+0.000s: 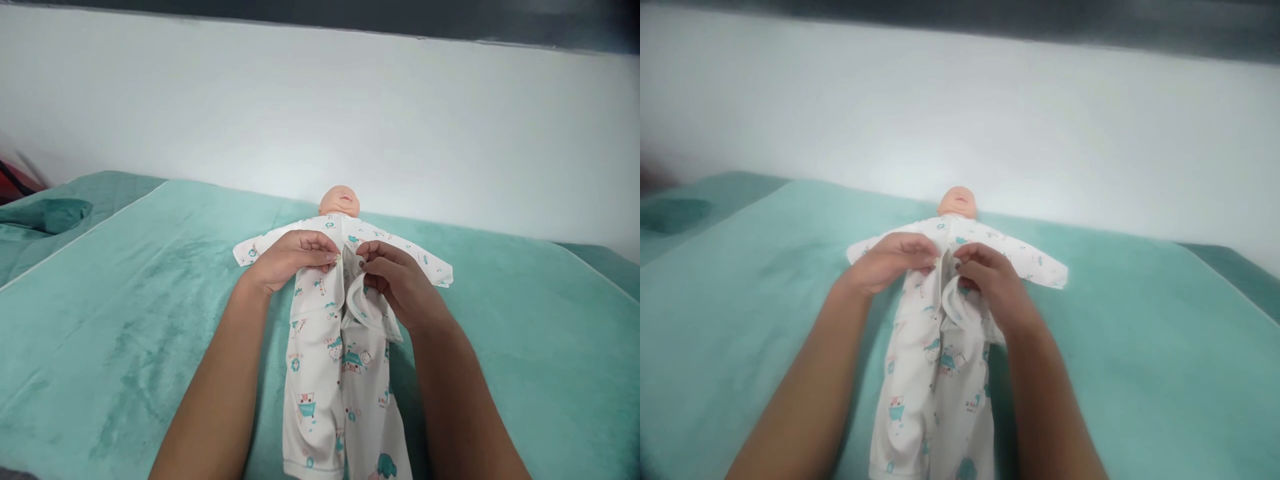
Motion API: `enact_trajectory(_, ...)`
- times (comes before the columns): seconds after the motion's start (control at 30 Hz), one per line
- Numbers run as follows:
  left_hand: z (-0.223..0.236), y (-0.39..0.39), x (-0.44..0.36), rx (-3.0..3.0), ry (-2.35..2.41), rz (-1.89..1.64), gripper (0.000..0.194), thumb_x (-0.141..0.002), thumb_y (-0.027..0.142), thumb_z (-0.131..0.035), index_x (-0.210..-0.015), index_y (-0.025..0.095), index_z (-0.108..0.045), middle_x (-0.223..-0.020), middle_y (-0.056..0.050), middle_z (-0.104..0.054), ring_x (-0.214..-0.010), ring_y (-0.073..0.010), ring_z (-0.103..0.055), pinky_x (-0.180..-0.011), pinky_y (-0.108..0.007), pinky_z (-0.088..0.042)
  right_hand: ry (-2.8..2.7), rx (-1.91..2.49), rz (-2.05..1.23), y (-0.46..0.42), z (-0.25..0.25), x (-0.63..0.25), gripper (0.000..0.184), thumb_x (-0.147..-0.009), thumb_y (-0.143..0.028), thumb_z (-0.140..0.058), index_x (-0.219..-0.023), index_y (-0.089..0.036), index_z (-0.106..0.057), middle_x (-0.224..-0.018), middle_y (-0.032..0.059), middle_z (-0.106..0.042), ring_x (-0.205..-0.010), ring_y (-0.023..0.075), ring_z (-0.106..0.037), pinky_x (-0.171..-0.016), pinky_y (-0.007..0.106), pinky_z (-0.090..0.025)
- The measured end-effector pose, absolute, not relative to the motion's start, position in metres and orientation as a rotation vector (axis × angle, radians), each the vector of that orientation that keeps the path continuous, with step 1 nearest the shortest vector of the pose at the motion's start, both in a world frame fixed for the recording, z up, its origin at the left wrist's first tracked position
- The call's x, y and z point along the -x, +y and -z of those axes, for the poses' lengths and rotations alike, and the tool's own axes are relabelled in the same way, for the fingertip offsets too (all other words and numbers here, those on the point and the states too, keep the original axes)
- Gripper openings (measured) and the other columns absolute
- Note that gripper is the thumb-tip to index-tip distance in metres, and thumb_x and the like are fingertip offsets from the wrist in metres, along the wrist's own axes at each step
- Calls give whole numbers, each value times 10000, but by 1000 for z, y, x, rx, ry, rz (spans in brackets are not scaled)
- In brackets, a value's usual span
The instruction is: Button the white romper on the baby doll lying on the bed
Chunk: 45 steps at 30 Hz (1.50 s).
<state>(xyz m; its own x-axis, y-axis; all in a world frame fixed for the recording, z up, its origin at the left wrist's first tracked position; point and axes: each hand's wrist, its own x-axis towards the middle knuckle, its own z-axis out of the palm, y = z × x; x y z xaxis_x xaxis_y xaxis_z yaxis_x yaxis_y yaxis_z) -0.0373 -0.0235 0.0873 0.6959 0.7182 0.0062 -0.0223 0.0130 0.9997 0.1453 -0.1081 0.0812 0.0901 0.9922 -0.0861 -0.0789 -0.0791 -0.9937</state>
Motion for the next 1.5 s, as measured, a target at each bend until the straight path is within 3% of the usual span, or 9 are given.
enact_trajectory(0.27, -86, -24, 35, -1444, 619, -641, 115, -730, 216, -735, -811, 143, -698, -728, -10, -654, -656, -94, -585, -656, -234, -497, -1038, 1204, -1324, -110, -84, -147, 226, -677, -182, -608, -900, -212, -638, -752, -23, -528, -576, 83, -441, -490, 203, -340)
enact_trajectory(0.53, -88, -25, 34, -1482, 616, -623, 114, -741, 214, -729, -817, 135, -698, -720, -15, -658, -647, -97, -585, -639, -236, -487, -1055, 1180, -1299, -108, -80, -146, 241, -718, -273, -728, -938, -216, -648, -908, 9, -636, -757, 129, -582, -674, 258, -454)
enact_trajectory(0.8, -88, -28, 32, -1485, 615, -626, 130, -727, 225, -751, -759, 134, -664, -690, -10, -653, -628, -97, -584, -628, -244, -477, -1175, 1264, -1181, -105, -75, -146, 248, -722, -314, -751, -932, -216, -662, -938, 24, -665, -833, 153, -611, -754, 294, -474)
enact_trajectory(1.5, -92, -31, 30, -1620, 738, -571, 245, -678, 297, -791, -722, 152, -598, -667, -8, -662, -666, -131, -629, -651, -266, -476, -1391, 1462, -1055, -113, -88, -138, 254, -705, -312, -733, -925, -211, -655, -828, 7, -649, -750, 145, -578, -679, 285, -456)
